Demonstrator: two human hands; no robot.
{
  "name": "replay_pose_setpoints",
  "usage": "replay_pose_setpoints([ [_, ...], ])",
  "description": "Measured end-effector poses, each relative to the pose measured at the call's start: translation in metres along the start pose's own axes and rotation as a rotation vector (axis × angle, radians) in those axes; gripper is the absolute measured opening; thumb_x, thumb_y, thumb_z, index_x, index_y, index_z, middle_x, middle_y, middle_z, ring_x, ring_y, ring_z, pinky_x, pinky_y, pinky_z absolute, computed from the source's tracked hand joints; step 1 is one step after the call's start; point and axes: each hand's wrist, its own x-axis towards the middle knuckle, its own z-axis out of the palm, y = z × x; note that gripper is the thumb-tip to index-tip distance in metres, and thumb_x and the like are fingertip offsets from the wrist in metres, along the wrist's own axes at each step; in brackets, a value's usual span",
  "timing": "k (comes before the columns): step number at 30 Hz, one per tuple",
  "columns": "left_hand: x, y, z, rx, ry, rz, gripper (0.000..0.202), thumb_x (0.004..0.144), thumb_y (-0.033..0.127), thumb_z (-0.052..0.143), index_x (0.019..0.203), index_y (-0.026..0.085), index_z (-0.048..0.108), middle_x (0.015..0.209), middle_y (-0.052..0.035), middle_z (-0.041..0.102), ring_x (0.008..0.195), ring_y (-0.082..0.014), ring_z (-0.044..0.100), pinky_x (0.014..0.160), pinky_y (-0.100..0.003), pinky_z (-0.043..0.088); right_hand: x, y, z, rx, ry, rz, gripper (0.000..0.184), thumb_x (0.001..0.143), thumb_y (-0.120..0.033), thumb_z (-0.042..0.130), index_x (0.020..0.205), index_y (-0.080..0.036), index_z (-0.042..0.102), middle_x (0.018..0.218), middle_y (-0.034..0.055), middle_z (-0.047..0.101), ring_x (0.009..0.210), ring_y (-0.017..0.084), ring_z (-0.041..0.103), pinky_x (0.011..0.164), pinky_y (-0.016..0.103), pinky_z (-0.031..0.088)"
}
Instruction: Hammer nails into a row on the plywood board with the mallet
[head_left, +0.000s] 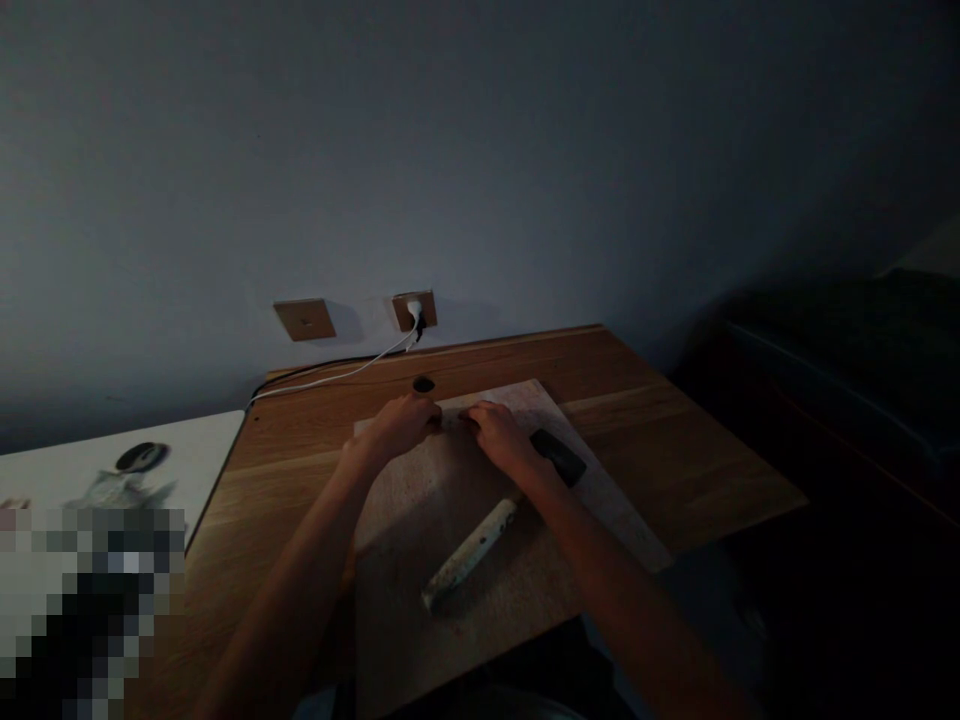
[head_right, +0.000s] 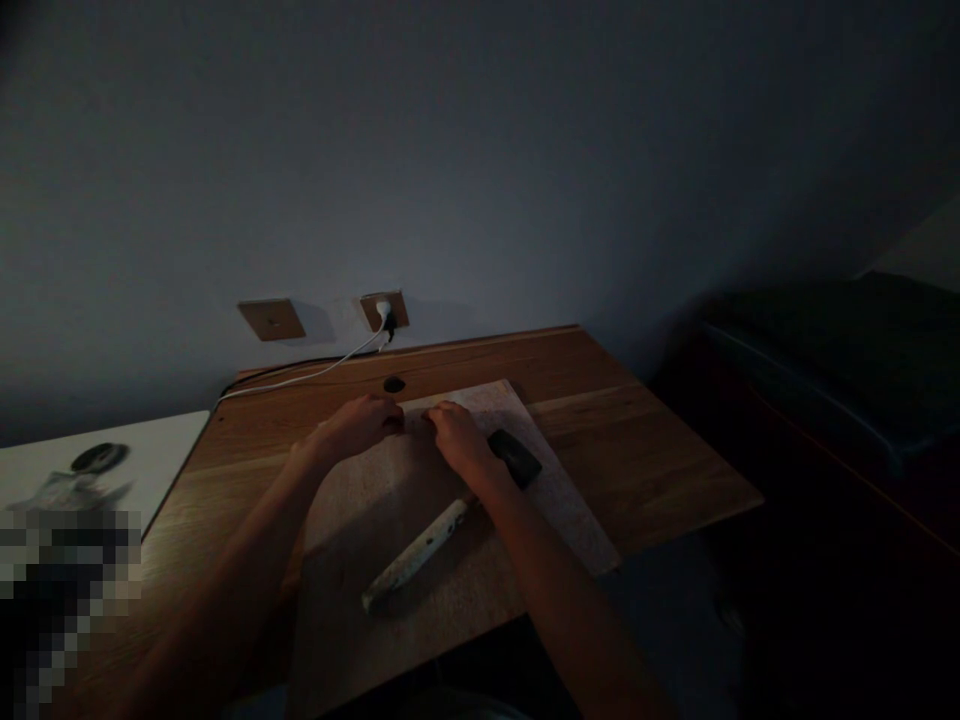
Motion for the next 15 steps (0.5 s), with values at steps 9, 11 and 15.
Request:
replay_pose_setpoints([
  [9, 0.001, 0.0084, 0.0, 0.131, -0.013, -0.034, 0.017, 0.096, 0.028, 0.061, 0.096, 0.019, 0.075, 0.098, -0.0137, 0.076, 0.093, -0.0309, 0.074, 0.076, -0.034, 0.053, -0.0012, -0.0088, -0.0072, -0.002, -0.002, -0.052, 0.043, 0.087, 0.007, 0.046, 0.108, -0.012, 0.077, 0.112, 0.0131, 0.073, 0.11, 0.02, 0.063, 0.102, 0.03, 0.044],
  [11, 0.0019, 0.0076, 0.002, 0.142, 0.001, -0.033, 0.018, 0.095, 0.033, 0.063, 0.095, 0.019, 0.074, 0.098, -0.0144, 0.076, 0.094, -0.032, 0.074, 0.076, -0.035, 0.053, -0.001, -0.0092, -0.0069, 0.001, 0.001, -0.049, 0.042, 0.087, 0.007, 0.046, 0.109, -0.013, 0.077, 0.112, 0.0128, 0.073, 0.109, 0.02, 0.063, 0.101, 0.03, 0.045],
  [15, 0.0019, 0.0075, 0.0023, 0.155, 0.014, -0.038, 0.02, 0.095, 0.037, 0.064, 0.096, 0.019, 0.074, 0.096, -0.0138, 0.075, 0.092, -0.0305, 0.074, 0.077, -0.034, 0.053, -0.001, -0.0077, -0.0049, 0.004, 0.001, -0.041, 0.041, 0.088, 0.006, 0.047, 0.109, -0.014, 0.077, 0.11, 0.0117, 0.073, 0.106, 0.02, 0.064, 0.099, 0.029, 0.045],
])
